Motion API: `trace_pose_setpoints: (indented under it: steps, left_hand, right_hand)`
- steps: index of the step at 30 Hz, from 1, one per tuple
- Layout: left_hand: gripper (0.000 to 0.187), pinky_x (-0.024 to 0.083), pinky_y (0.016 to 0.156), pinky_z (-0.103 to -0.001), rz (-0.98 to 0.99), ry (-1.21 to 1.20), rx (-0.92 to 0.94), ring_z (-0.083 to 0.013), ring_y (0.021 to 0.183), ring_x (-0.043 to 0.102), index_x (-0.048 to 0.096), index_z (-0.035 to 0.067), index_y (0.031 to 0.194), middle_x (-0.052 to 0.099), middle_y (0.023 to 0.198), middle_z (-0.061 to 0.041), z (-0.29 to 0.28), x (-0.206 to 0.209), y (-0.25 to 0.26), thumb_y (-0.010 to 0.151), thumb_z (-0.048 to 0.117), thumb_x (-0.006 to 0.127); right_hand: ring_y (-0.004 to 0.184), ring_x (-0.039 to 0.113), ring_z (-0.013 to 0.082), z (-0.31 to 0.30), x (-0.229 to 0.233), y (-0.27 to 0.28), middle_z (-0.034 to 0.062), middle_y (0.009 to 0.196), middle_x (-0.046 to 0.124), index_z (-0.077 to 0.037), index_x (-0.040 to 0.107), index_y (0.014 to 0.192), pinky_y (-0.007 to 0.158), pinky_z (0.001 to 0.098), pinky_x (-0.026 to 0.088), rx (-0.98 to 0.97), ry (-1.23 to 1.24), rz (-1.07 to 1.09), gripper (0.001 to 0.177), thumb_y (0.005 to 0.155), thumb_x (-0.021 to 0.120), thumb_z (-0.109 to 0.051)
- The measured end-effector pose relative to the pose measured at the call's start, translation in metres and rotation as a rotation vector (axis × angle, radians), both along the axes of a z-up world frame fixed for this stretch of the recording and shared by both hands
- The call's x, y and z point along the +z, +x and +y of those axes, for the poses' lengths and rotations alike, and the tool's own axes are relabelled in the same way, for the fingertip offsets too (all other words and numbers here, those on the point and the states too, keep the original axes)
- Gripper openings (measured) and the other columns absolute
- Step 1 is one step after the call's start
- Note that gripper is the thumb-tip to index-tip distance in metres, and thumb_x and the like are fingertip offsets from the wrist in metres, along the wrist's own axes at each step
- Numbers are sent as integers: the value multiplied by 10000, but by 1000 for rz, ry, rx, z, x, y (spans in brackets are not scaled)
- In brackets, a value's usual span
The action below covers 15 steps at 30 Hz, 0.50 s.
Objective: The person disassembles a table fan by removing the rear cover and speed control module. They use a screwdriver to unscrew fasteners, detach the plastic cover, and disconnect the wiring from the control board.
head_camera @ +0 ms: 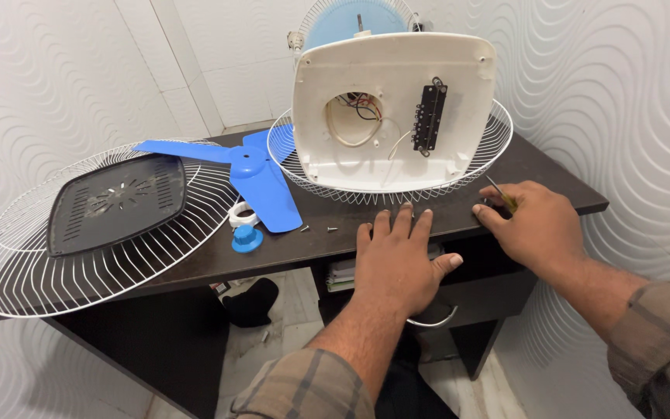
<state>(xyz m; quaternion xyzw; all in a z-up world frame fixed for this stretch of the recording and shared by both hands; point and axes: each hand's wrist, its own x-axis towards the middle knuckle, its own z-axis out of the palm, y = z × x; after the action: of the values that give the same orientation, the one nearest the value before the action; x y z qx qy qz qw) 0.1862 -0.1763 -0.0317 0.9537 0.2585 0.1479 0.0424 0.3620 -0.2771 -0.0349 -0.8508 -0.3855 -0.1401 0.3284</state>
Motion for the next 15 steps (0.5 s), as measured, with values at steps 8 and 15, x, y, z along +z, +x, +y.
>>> trace_pose_setpoints:
  steps: [8, 15]
  left_hand:
    - [841, 276, 1137, -512, -109, 61, -17, -354, 1428, 345, 429, 33, 1487, 438, 1541, -111, 6, -12, -3, 912, 633, 564]
    - [759, 269, 1135, -521, -316, 183, -26, -356, 1394, 401, 526, 37, 1411, 514, 1488, -103, 15, -35, -32, 872, 561, 630]
  right_hand:
    - [969, 708, 291, 1, -4, -2, 50, 1099, 743, -210, 803, 1086, 844, 428, 554, -29, -28, 27, 248, 898, 718, -348]
    - [921, 712, 320, 5, -4, -5, 71, 1042, 747, -162, 809, 1020, 822, 428, 562, 24, -17, -115, 217, 884, 734, -314]
